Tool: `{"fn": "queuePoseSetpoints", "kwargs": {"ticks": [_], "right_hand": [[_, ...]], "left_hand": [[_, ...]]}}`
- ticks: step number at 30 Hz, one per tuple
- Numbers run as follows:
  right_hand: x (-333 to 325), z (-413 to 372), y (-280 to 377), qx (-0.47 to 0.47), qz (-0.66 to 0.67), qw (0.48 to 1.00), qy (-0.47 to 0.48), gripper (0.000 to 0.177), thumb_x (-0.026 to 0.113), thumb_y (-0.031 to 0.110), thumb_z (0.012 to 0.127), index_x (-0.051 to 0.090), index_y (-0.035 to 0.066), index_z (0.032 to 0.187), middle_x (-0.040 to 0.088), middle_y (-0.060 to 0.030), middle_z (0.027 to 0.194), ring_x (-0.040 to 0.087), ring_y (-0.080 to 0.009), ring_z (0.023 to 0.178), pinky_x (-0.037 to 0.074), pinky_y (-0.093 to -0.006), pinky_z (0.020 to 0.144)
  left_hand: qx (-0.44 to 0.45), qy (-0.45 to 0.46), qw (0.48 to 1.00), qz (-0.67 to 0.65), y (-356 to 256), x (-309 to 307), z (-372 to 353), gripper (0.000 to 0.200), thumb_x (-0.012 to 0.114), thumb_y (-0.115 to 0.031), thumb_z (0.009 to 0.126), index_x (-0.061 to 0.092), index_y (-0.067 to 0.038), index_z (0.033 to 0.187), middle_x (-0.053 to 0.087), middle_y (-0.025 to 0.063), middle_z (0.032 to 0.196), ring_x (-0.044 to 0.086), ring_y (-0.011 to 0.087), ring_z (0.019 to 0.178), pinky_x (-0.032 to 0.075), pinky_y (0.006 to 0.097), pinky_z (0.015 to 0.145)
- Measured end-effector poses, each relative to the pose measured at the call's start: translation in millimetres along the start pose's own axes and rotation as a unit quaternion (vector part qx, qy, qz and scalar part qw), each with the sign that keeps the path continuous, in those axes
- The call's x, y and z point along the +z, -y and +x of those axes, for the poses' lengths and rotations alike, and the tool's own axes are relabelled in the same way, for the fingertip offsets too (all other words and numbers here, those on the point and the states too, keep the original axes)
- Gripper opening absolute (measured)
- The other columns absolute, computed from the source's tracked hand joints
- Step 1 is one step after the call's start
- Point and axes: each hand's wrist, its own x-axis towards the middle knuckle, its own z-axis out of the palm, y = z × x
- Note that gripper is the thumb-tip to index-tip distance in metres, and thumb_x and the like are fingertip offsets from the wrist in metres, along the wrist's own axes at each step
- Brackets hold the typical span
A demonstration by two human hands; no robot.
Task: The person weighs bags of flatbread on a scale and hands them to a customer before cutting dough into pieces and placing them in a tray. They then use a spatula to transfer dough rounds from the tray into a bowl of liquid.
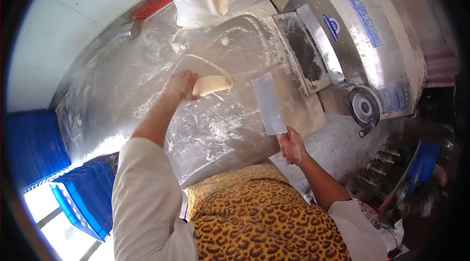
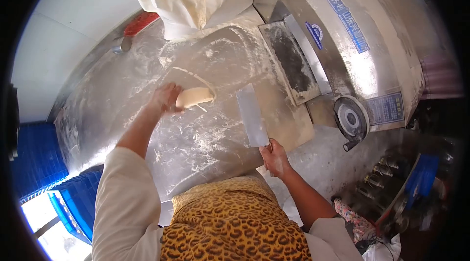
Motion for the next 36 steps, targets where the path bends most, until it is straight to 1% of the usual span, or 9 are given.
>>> {"fn": "queuePoseSetpoints", "kwargs": {"ticks": [5, 10, 12, 17, 21, 30, 32, 34, 36], "right_hand": [[37.6, 19.8, 38.8, -0.077, -0.102, 0.989, 0.074, 0.027, 0.06, 0.019, 0.104, 0.056, -0.002, 0.12, 0.058, -0.0036, 0.079, 0.055, -0.0133, 0.067, 0.047, -0.0328, 0.063], [105.0, 31.3, 67.9, -0.215, -0.236, 0.942, 0.102, 0.032, 0.059, 0.022, 0.105, 0.056, -0.001, 0.127, 0.063, -0.0109, 0.085, 0.06, -0.0235, 0.074, 0.049, -0.0388, 0.072], [128.6, 24.4, 91.9, -0.24, -0.287, 0.922, 0.102, 0.03, 0.059, 0.024, 0.105, 0.057, 0.0, 0.124, 0.065, -0.0172, 0.087, 0.063, -0.0341, 0.077, 0.05, -0.0436, 0.073], [165.9, 11.2, 125.2, -0.273, -0.39, 0.877, 0.071, 0.028, 0.056, 0.024, 0.105, 0.058, 0.0, 0.12, 0.069, -0.024, 0.091, 0.066, -0.0447, 0.085, 0.052, -0.0496, 0.077], [173.2, 52.1, 110.9, -0.195, -0.489, 0.849, 0.05, 0.032, 0.054, 0.029, 0.106, 0.058, -0.002, 0.113, 0.069, -0.0282, 0.096, 0.067, -0.0491, 0.09, 0.051, -0.0559, 0.081], [182.1, 36.6, 90.7, -0.236, -0.505, 0.83, 0.017, 0.03, 0.056, 0.028, 0.105, 0.057, -0.002, 0.105, 0.068, -0.0281, 0.089, 0.066, -0.0476, 0.084, 0.049, -0.0543, 0.074], [189.3, 59.4, 84.9, -0.142, -0.326, 0.934, 0.033, 0.028, 0.058, 0.027, 0.104, 0.057, -0.002, 0.103, 0.068, -0.0276, 0.087, 0.066, -0.0477, 0.081, 0.049, -0.0545, 0.072], [188.4, 60.1, 82.8, -0.146, -0.315, 0.937, 0.043, 0.028, 0.059, 0.026, 0.103, 0.057, -0.002, 0.102, 0.068, -0.0273, 0.086, 0.065, -0.0481, 0.08, 0.049, -0.0547, 0.071], [192.9, 13.4, 125.0, -0.255, -0.473, 0.843, 0.038, 0.027, 0.059, 0.026, 0.103, 0.057, -0.001, 0.102, 0.068, -0.0272, 0.087, 0.065, -0.0487, 0.08, 0.05, -0.0546, 0.072]], "left_hand": [[-0.159, -0.141, 0.96, -0.182, 11.0, 91.7, -97.2, 0.073, 0.084, -0.037, 0.075, 0.054, -0.01, 0.136, 0.056, 0.0165, 0.129, 0.056, 0.0358, 0.122, 0.047, 0.047, 0.105], [-0.203, -0.265, 0.913, -0.235, 6.6, 154.5, -164.1, 0.071, 0.082, -0.025, 0.077, 0.052, -0.009, 0.139, 0.055, 0.0166, 0.127, 0.053, 0.0396, 0.118, 0.046, 0.0493, 0.104], [-0.204, -0.299, 0.9, -0.243, 2.9, 166.7, -174.7, 0.07, 0.082, -0.021, 0.077, 0.052, -0.009, 0.139, 0.054, 0.0167, 0.128, 0.053, 0.0398, 0.119, 0.046, 0.0499, 0.104], [-0.196, -0.306, 0.891, -0.273, -2.2, 168.2, -188.6, 0.071, 0.079, -0.016, 0.078, 0.05, -0.009, 0.143, 0.052, 0.0167, 0.135, 0.051, 0.0403, 0.122, 0.045, 0.0504, 0.106], [-0.179, -0.303, 0.889, -0.294, -2.2, 171.9, -196.5, 0.07, 0.078, -0.015, 0.079, 0.05, -0.01, 0.143, 0.051, 0.0156, 0.139, 0.05, 0.0407, 0.126, 0.043, 0.0497, 0.11], [-0.148, -0.292, 0.894, -0.308, -0.8, 176.0, -215.6, 0.074, 0.075, -0.012, 0.08, 0.045, -0.007, 0.147, 0.047, 0.0158, 0.144, 0.048, 0.0411, 0.131, 0.042, 0.0506, 0.112], [-0.151, -0.277, 0.899, -0.305, -0.2, 176.7, -215.2, 0.075, 0.075, -0.012, 0.079, 0.044, -0.007, 0.147, 0.046, 0.0158, 0.145, 0.047, 0.0409, 0.132, 0.041, 0.0504, 0.113], [-0.153, -0.267, 0.902, -0.302, -1.8, 180.3, -220.5, 0.076, 0.075, -0.012, 0.079, 0.043, -0.007, 0.148, 0.045, 0.0157, 0.147, 0.046, 0.0406, 0.133, 0.041, 0.0502, 0.114], [-0.146, -0.27, 0.904, -0.298, 1.6, 177.9, -220.7, 0.077, 0.075, -0.012, 0.079, 0.043, -0.007, 0.148, 0.044, 0.0155, 0.148, 0.045, 0.0402, 0.134, 0.041, 0.0501, 0.114]]}}
